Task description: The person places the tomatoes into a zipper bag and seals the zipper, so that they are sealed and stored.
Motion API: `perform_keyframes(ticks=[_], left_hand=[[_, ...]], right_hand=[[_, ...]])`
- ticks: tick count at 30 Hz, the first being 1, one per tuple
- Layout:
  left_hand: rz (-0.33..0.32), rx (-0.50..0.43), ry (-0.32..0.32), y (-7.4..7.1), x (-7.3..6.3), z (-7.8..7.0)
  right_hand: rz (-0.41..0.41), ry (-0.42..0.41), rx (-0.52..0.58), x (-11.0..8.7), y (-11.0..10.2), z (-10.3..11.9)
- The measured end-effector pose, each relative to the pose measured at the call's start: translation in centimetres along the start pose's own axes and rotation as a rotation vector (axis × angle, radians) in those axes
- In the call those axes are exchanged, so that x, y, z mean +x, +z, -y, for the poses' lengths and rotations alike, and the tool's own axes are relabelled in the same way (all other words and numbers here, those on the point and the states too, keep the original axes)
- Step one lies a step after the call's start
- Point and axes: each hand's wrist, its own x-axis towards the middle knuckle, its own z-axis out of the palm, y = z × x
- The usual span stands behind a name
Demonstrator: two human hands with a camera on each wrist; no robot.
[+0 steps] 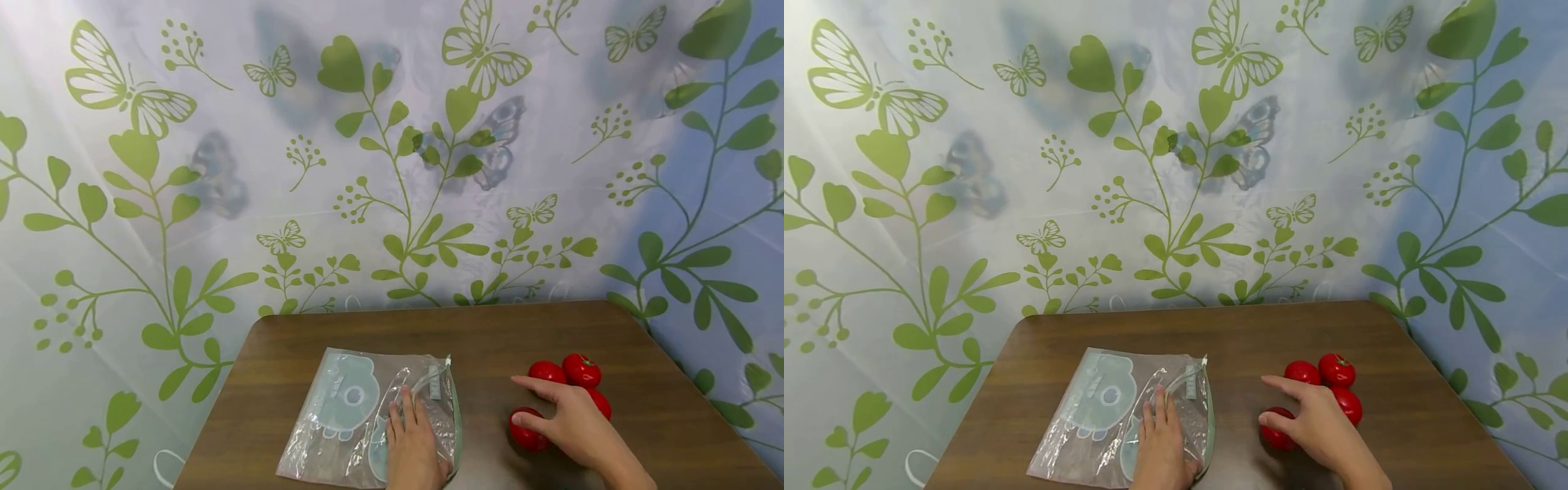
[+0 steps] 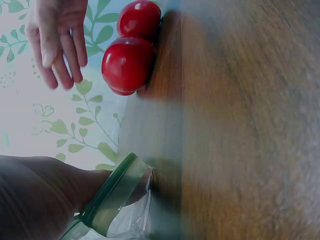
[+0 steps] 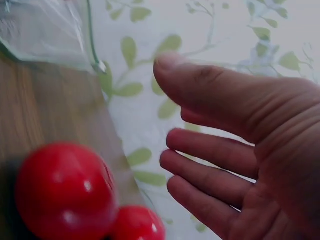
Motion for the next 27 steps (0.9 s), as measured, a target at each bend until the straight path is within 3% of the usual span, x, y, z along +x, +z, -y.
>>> perform_keyframes(ticks=[14, 19, 27], left_hand=[[0.021, -0.018, -0.045, -0.1, 0.1, -0.2], [-0.008, 0.026, -0.046, 0.1, 0.0, -0.3], [-0.024, 0.043, -0.05, 0.2, -0.1, -0.3]], right_hand=[[-0.003, 0.124, -0.01, -3.9, -2.6, -5.2], [0.057, 0.214, 0.065, -4.8, -3.1, -7.1], [0.079, 0.305, 0.123, -6.5, -3.4, -10.0]])
